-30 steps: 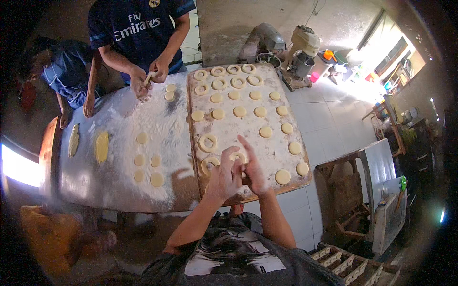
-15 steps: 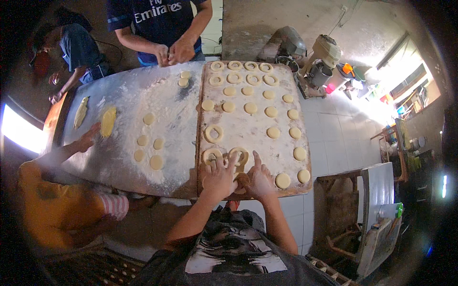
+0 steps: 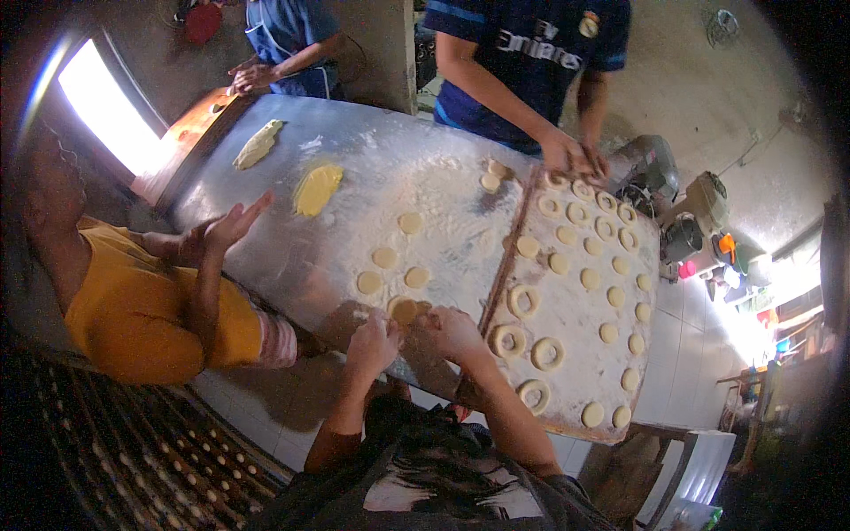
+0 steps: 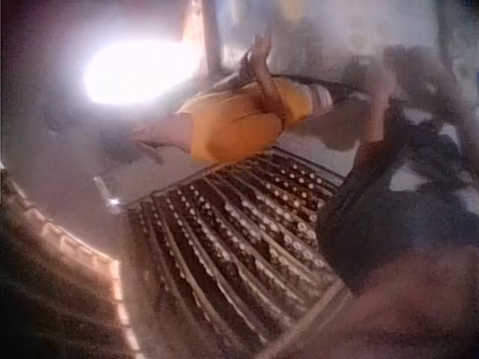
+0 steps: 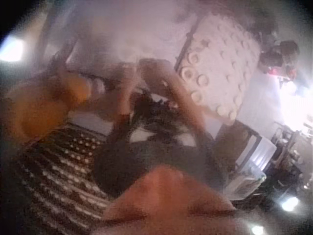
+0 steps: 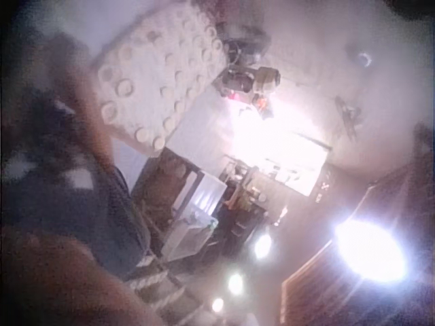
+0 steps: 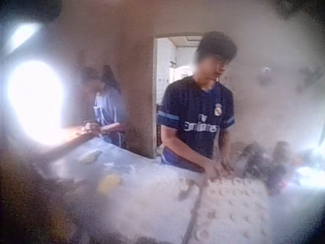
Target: The person shapes small dough pieces into ring shapes by hand and places them onto a wooden board. They repeatedly pick up dough, form it into a circle, and arrange it in rows alongside coworkers who are also shaping dough.
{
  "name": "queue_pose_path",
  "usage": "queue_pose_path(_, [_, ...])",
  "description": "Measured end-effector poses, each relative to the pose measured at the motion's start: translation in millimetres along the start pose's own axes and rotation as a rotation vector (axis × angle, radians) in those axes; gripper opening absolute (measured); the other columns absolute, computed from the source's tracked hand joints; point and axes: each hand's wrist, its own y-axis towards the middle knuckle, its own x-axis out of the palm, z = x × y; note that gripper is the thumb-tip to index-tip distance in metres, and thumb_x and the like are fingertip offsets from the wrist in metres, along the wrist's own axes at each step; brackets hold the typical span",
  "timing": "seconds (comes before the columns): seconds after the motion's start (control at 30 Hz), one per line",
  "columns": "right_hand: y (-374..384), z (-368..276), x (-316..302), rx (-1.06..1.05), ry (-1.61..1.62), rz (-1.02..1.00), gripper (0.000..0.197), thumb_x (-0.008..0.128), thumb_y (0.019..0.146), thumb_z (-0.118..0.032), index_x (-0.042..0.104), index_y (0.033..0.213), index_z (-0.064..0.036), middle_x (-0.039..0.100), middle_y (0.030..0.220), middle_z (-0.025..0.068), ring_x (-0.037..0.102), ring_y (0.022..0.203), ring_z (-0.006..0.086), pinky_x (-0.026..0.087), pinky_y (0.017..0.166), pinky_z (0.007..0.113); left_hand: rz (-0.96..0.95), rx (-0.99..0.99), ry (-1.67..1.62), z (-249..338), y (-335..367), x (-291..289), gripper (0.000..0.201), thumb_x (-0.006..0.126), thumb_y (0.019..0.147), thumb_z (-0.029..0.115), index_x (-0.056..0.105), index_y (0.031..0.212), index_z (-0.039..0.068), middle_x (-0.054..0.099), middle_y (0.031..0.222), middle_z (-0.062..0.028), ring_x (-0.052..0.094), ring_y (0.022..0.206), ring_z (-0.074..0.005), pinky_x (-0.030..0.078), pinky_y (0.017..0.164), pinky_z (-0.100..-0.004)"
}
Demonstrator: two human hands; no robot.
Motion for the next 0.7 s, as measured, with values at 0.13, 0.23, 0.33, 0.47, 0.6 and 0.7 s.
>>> queue_pose_path(0.13, [56.3,5.8,64.4,-0.118,-0.18,0.159,0.036,0.062,0.09,-0.027,0.056,0.115,-0.0011,0.066,0.099,0.0266,0.063,0.092,0.0451,0.052,0.083,0.046,-0.076,-0.058,-0.002,-25.2,8.7,-18.4,0.042,0.061,0.093,0.025,0.049,0.121,-0.004,0.067,0.094,-0.0305,0.064,0.093,-0.0489,0.051,0.079,-0.0557])
queue_pose_path(0.23, [65.8,-17.4,44.7,0.122,-0.039,-0.234,0.036,0.064,0.091,-0.029,0.053,0.111,-0.0009,0.066,0.1,0.022,0.066,0.092,0.0406,0.052,0.082,0.044,-0.138,-0.046,-0.101,-41.2,26.6,-18.6,0.041,0.062,0.092,0.025,0.051,0.12,-0.003,0.068,0.092,-0.0291,0.065,0.091,-0.0484,0.051,0.077,-0.0552])
queue_pose_path(0.33, [61.6,-50.3,5.3,0.186,0.286,-0.271,0.033,0.064,0.093,-0.027,0.051,0.111,-0.0019,0.062,0.104,0.0188,0.063,0.103,0.033,0.051,0.085,0.043,-0.228,0.02,-0.293,-53.1,42.3,-29.6,0.037,0.065,0.092,0.027,0.057,0.112,-0.004,0.07,0.086,-0.0238,0.069,0.086,-0.0422,0.054,0.075,-0.0493])
queue_pose_path(0.47, [62.1,-18.6,18.4,0.035,0.747,-0.108,0.037,0.068,0.09,-0.011,0.044,0.117,-0.006,0.058,0.105,0.0087,0.062,0.1,0.0226,0.052,0.082,0.038,-0.357,0.11,-0.557,-28.6,62.2,-76.3,0.034,0.071,0.09,0.026,0.064,0.103,-0.005,0.071,0.084,-0.0165,0.072,0.08,-0.0247,0.056,0.072,-0.0366])
queue_pose_path(0.6, [62.7,-63.2,-6.0,0.104,0.925,-0.108,0.043,0.069,0.088,-0.005,0.04,0.12,-0.0068,0.056,0.11,0.0085,0.06,0.101,0.0205,0.051,0.084,0.038,-0.232,0.216,-0.663,-21.7,71.1,-90.5,0.032,0.074,0.088,0.022,0.066,0.106,-0.004,0.07,0.088,-0.0151,0.07,0.08,-0.0168,0.054,0.07,-0.0328])
queue_pose_path(0.7, [73.7,-78.3,-8.8,0.174,0.497,0.035,0.047,0.068,0.088,-0.008,0.039,0.125,-0.0071,0.055,0.112,0.0112,0.061,0.099,0.0218,0.052,0.085,0.038,-0.16,0.285,-0.591,-11.2,77.5,-103.3,0.032,0.075,0.085,0.016,0.066,0.109,-0.003,0.069,0.09,-0.0163,0.07,0.08,-0.0222,0.054,0.072,-0.0342])
